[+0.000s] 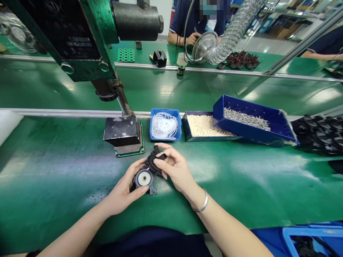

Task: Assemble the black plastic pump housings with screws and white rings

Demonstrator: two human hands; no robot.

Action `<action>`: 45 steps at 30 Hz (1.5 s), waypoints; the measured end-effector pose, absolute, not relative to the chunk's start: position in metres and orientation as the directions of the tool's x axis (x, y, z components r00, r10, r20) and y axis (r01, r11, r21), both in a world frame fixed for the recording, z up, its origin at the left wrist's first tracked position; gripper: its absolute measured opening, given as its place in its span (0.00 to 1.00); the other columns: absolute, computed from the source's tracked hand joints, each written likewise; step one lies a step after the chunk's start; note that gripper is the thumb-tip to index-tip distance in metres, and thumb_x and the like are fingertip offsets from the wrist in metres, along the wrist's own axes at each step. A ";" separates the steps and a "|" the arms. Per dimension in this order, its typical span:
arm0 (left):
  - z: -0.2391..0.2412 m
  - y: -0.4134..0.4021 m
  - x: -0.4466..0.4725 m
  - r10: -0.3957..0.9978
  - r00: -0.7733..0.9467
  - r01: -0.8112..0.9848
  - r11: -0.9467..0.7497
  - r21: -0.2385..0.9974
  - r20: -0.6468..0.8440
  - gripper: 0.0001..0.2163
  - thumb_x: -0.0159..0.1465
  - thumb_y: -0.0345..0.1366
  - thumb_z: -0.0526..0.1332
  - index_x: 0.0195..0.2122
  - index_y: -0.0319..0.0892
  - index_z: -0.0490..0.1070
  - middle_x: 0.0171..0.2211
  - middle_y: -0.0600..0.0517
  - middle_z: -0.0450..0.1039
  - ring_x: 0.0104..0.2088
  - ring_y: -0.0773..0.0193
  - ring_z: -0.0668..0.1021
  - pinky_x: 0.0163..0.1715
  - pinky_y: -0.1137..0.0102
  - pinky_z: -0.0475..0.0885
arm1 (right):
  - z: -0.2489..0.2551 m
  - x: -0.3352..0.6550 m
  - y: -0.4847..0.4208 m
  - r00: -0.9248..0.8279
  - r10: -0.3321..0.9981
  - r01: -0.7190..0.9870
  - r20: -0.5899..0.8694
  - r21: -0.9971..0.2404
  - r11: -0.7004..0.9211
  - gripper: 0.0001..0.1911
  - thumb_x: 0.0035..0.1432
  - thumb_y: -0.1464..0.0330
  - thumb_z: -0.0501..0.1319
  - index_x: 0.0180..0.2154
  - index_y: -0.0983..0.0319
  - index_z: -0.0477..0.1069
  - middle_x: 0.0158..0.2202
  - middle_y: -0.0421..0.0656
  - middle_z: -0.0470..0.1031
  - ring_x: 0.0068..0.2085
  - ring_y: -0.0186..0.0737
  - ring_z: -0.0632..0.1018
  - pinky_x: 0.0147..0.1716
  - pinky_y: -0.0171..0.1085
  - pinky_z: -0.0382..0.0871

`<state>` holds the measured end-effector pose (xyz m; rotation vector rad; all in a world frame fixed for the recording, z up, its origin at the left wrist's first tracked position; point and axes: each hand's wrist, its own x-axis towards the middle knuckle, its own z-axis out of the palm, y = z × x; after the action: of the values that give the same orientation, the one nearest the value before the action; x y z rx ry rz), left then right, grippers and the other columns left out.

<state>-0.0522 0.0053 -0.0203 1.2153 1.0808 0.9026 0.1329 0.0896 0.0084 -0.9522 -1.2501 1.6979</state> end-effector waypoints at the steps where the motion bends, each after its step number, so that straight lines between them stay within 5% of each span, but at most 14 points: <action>1: -0.020 0.005 -0.052 0.952 0.264 0.030 0.152 0.988 -0.155 0.32 0.66 0.36 0.61 0.67 0.51 0.46 0.63 0.45 0.59 0.63 0.51 0.64 0.63 0.55 0.59 | 0.008 0.134 0.089 -0.391 0.914 -0.169 -0.106 -0.968 -0.184 0.11 0.55 0.63 0.70 0.34 0.61 0.71 0.58 0.47 0.66 0.23 0.23 0.70 0.14 0.26 0.63; 8: -0.019 0.005 -0.052 0.948 0.275 0.008 0.165 0.986 -0.161 0.31 0.67 0.38 0.61 0.67 0.52 0.47 0.63 0.46 0.59 0.64 0.52 0.63 0.63 0.56 0.59 | 0.009 0.145 0.086 -0.411 0.911 -0.119 -0.029 -0.989 -0.085 0.08 0.57 0.66 0.69 0.35 0.59 0.73 0.59 0.46 0.65 0.24 0.24 0.69 0.17 0.28 0.62; 16: -0.018 0.005 -0.052 0.948 0.278 0.037 0.150 0.988 -0.154 0.31 0.67 0.37 0.61 0.67 0.53 0.47 0.61 0.46 0.61 0.62 0.52 0.65 0.62 0.56 0.61 | 0.011 0.155 0.085 -0.466 0.884 -0.021 0.031 -1.000 0.023 0.10 0.56 0.62 0.70 0.34 0.59 0.73 0.56 0.49 0.68 0.48 0.46 0.75 0.38 0.41 0.74; 26: -0.021 0.001 -0.051 0.968 0.245 0.267 -0.007 0.964 -0.061 0.45 0.57 0.33 0.69 0.68 0.51 0.38 0.68 0.42 0.50 0.67 0.46 0.59 0.65 0.48 0.58 | 0.027 0.129 0.080 -0.466 0.878 -0.114 -0.108 -0.977 -0.181 0.12 0.55 0.61 0.71 0.33 0.59 0.70 0.56 0.44 0.66 0.27 0.27 0.69 0.19 0.29 0.64; 31: -0.023 0.001 -0.050 0.981 0.194 0.314 -0.058 0.948 -0.004 0.47 0.56 0.34 0.70 0.68 0.50 0.38 0.69 0.41 0.47 0.67 0.44 0.58 0.65 0.48 0.58 | 0.027 0.116 0.079 -0.489 0.872 -0.007 -0.033 -0.999 -0.041 0.11 0.54 0.64 0.71 0.30 0.60 0.71 0.51 0.46 0.67 0.45 0.40 0.75 0.41 0.37 0.73; 39: -0.025 0.001 -0.049 0.986 0.166 0.285 -0.047 0.957 -0.001 0.47 0.55 0.35 0.71 0.68 0.48 0.40 0.62 0.40 0.62 0.61 0.44 0.69 0.58 0.50 0.68 | 0.028 0.123 0.066 -0.594 0.781 0.291 0.189 -0.855 0.429 0.07 0.59 0.66 0.67 0.39 0.56 0.71 0.55 0.48 0.62 0.57 0.51 0.67 0.51 0.47 0.68; 45: -0.032 0.001 -0.049 0.959 0.179 0.366 -0.271 0.890 0.218 0.36 0.56 0.35 0.70 0.61 0.50 0.52 0.60 0.41 0.65 0.59 0.47 0.72 0.55 0.53 0.71 | 0.013 0.124 0.064 -0.615 0.783 0.316 0.090 -0.882 0.350 0.12 0.60 0.66 0.66 0.36 0.57 0.61 0.56 0.48 0.60 0.59 0.49 0.65 0.57 0.48 0.64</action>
<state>-0.0490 0.0012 -0.0319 1.7559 1.2585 1.0736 0.1236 0.0642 0.0129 -0.9555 -2.1098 1.2120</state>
